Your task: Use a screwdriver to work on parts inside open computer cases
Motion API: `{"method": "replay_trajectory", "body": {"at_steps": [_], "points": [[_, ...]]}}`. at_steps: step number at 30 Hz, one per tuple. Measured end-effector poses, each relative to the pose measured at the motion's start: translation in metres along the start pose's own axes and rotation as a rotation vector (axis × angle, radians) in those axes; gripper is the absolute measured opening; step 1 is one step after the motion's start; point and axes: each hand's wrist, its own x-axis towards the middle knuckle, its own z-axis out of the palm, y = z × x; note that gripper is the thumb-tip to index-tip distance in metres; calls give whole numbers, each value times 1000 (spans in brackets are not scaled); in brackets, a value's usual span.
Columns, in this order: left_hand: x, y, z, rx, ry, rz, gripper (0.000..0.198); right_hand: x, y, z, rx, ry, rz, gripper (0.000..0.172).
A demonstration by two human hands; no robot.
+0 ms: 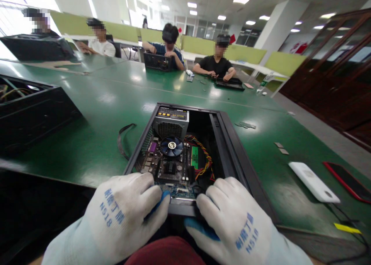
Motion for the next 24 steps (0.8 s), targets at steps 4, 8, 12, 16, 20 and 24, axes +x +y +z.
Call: {"method": "replay_trajectory", "body": {"at_steps": [4, 8, 12, 16, 20, 24], "points": [[0, 0, -1, -1, 2, -4, 32, 1, 0, 0, 4, 19, -8, 27], [0, 0, -2, -7, -1, -5, 31, 1, -1, -2, 32, 3, -2, 28], [0, 0, -2, -6, -5, -12, 31, 4, 5, -12, 85, -81, 9, 34], [1, 1, -2, -9, 3, -13, 29, 25, 21, -20, 8, -148, -5, 40], [2, 1, -2, 23, 18, -3, 33, 68, 42, -8, -197, -310, 23, 40], [1, 1, -1, 52, 6, -17, 35, 114, 55, 23, -300, -541, -39, 43]]}}
